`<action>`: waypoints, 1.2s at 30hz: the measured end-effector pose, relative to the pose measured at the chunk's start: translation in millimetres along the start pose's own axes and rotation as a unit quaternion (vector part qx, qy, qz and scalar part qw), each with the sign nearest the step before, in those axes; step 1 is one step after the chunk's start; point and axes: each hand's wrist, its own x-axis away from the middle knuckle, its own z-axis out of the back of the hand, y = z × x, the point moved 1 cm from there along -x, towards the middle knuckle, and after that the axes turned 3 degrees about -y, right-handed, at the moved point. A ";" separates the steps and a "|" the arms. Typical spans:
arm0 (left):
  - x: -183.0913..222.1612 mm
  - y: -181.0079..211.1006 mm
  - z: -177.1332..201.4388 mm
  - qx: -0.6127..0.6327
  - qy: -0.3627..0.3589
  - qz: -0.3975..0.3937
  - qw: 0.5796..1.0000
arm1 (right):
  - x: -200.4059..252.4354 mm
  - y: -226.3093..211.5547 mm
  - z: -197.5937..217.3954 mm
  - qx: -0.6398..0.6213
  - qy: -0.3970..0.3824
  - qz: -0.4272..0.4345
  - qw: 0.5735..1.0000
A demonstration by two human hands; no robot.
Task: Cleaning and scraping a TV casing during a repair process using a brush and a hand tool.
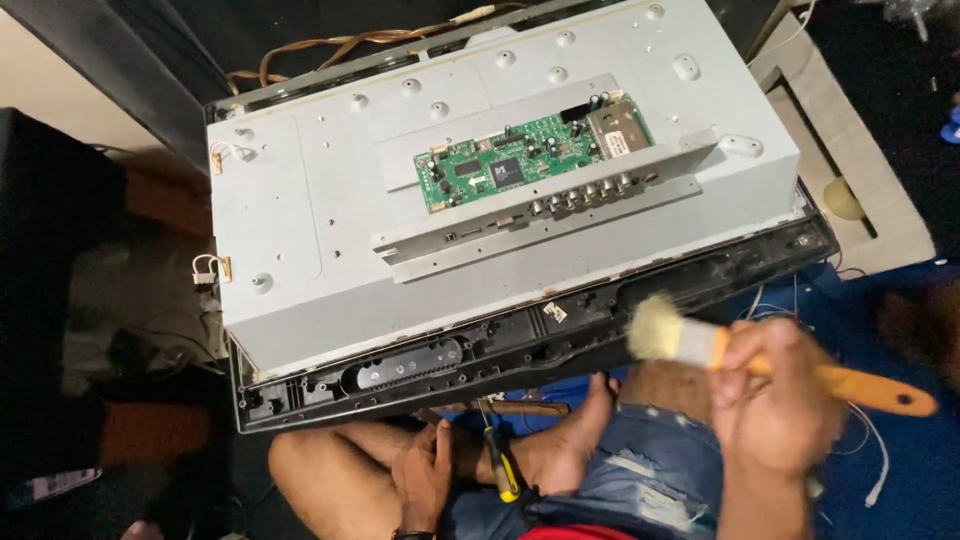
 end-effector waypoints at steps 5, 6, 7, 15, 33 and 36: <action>-0.7 5.0 2.7 0.004 0.006 -0.016 1.000 | -3.3 2.7 -5.0 0.071 0.095 0.053 0.991; 2.7 12.3 10.1 0.003 0.008 -0.014 1.000 | 4.6 7.1 -17.0 0.069 0.093 0.052 0.992; 6.4 20.1 16.9 0.039 -0.005 -0.023 0.999 | 12.6 11.8 -29.2 0.087 0.058 0.017 0.994; 33.3 6.6 11.7 0.277 0.000 -0.099 0.956 | 5.2 -0.8 -16.2 0.059 -0.019 0.022 0.998; 13.6 21.4 1.0 0.161 -0.023 -0.015 0.987 | 20.0 12.6 -12.1 0.092 0.140 0.025 0.986; 11.7 24.0 2.8 0.141 -0.012 -0.055 0.988 | 39.7 34.3 -19.6 0.164 0.030 -0.091 0.982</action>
